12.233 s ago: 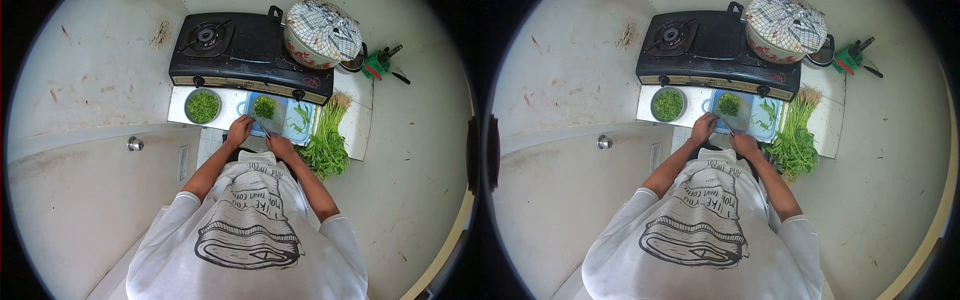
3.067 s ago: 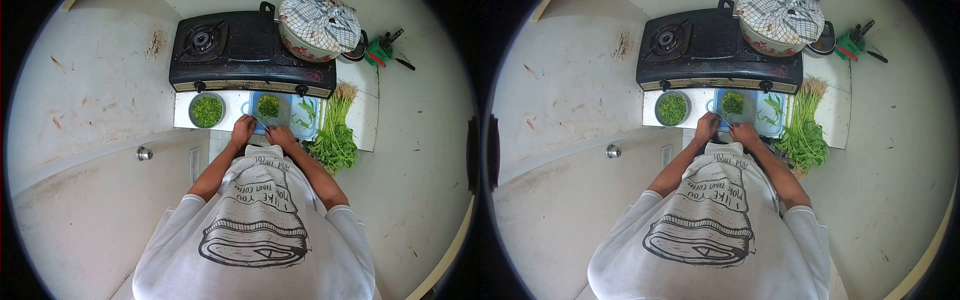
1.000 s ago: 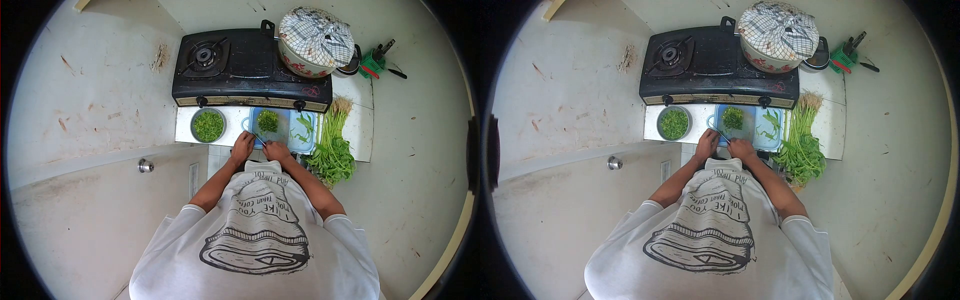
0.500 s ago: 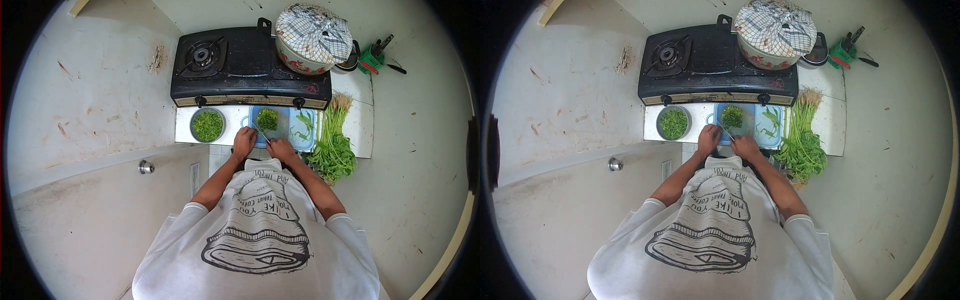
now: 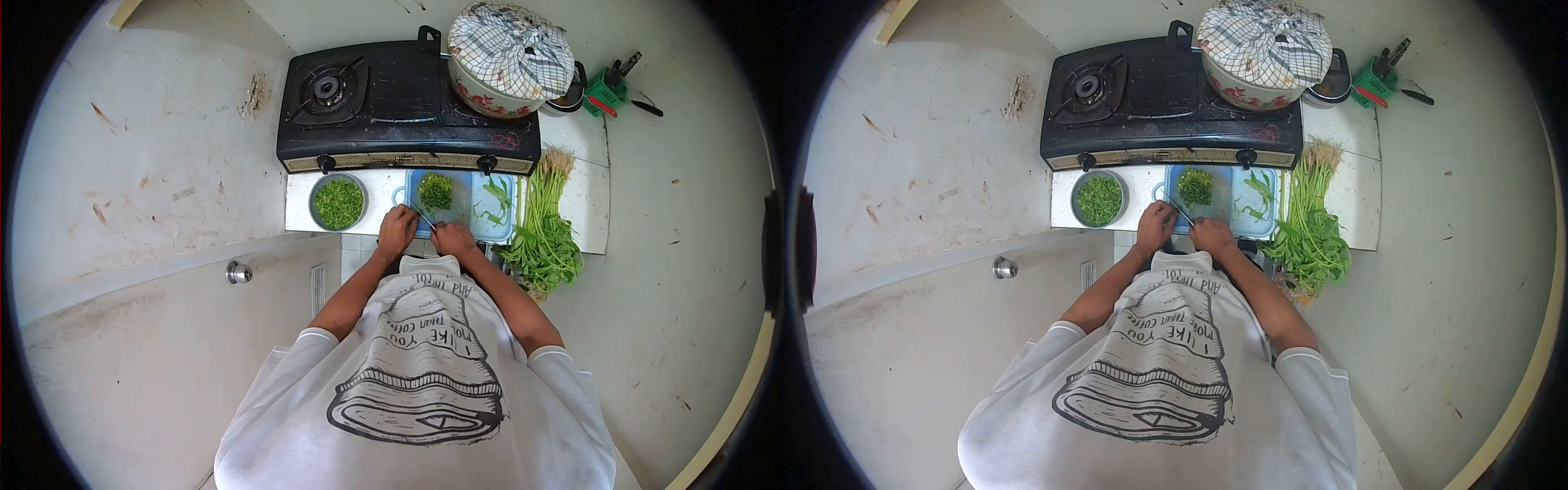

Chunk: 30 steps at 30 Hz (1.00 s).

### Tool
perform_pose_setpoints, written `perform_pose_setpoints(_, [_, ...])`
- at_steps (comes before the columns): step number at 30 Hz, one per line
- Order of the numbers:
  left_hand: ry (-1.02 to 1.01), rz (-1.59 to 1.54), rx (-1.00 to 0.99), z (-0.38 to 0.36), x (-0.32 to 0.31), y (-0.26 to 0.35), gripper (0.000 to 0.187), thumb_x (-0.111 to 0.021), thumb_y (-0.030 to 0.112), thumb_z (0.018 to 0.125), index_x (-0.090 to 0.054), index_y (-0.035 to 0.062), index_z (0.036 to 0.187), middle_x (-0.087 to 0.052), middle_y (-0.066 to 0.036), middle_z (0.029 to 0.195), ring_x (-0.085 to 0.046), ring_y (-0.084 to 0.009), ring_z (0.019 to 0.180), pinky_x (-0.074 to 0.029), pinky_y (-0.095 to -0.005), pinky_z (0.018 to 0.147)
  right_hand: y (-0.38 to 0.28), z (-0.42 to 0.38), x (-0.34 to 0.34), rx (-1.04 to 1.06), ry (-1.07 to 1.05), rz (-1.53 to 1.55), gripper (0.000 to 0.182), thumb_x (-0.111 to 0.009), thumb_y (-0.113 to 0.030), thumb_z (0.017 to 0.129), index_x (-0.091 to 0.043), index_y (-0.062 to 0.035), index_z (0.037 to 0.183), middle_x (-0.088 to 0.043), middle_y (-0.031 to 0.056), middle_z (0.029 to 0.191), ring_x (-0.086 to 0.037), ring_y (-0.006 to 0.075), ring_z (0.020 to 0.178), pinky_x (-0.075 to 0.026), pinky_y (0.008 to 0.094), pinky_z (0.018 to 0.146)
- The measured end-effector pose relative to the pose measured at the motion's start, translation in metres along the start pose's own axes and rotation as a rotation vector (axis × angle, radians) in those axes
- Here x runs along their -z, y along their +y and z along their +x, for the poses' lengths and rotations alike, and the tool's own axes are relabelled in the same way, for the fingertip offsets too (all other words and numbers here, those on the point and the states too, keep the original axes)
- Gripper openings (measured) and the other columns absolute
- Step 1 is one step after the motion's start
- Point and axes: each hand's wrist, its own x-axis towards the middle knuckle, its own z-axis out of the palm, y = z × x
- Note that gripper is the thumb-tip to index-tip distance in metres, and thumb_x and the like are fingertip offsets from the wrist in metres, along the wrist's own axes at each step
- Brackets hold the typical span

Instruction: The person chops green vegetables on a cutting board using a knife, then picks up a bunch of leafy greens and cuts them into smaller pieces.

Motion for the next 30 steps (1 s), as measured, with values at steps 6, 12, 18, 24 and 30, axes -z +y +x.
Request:
perform_pose_setpoints(6, [0.007,0.005,0.021,-0.002,-0.003,-0.005,0.009,-0.074,0.009,0.086,-0.074,0.0060,0.095,-0.067,-0.011,0.092,-0.063,-0.0342,0.090,-0.052,-0.0448,0.082,0.003,-0.010,0.008,-0.018,-0.024,-0.021,0.045,-0.052,-0.039,0.102,-0.072,0.0007,0.093,-0.073,0.0264,0.082,-0.074,0.0433,0.077,-0.060,0.0538,0.073])
perform_pose_setpoints(12, [-0.003,-0.014,0.063,0.001,0.000,-0.004,0.008,-0.073,0.011,0.087,-0.074,0.0072,0.094,-0.068,-0.011,0.092,-0.064,-0.0341,0.091,-0.052,-0.0447,0.084,0.000,-0.011,0.006,0.014,-0.001,-0.022,0.045,-0.053,-0.039,0.102,-0.071,0.0009,0.092,-0.073,0.0263,0.081,-0.074,0.0431,0.077,-0.059,0.0540,0.072])
perform_pose_setpoints(18, [-0.009,-0.016,0.076,0.001,-0.002,-0.006,0.009,-0.074,0.011,0.086,-0.073,0.0072,0.094,-0.069,-0.011,0.091,-0.065,-0.0342,0.091,-0.052,-0.0452,0.084,-0.005,-0.003,0.002,0.006,0.011,-0.022,0.042,-0.055,-0.037,0.101,-0.070,0.0014,0.095,-0.073,0.0263,0.081,-0.073,0.0436,0.076,-0.059,0.0541,0.072])
perform_pose_setpoints(24, [-0.008,-0.097,0.130,0.002,-0.004,-0.007,0.009,-0.073,0.010,0.085,-0.073,0.0055,0.093,-0.070,-0.012,0.091,-0.066,-0.0338,0.092,-0.052,-0.0451,0.085,0.002,-0.004,-0.001,0.025,0.006,-0.027,0.042,-0.057,-0.038,0.100,-0.070,0.0016,0.094,-0.073,0.0266,0.081,-0.073,0.0436,0.075,-0.060,0.0532,0.072])
perform_pose_setpoints(30, [-0.008,-0.067,0.131,0.001,-0.001,-0.002,0.012,-0.074,0.010,0.085,-0.074,0.0040,0.096,-0.070,-0.013,0.091,-0.065,-0.0342,0.092,-0.052,-0.0456,0.086,0.005,-0.008,0.002,-0.069,-0.036,-0.028,0.043,-0.055,-0.038,0.100,-0.073,0.0007,0.092,-0.074,0.0250,0.084,-0.074,0.0419,0.079,-0.060,0.0532,0.074])
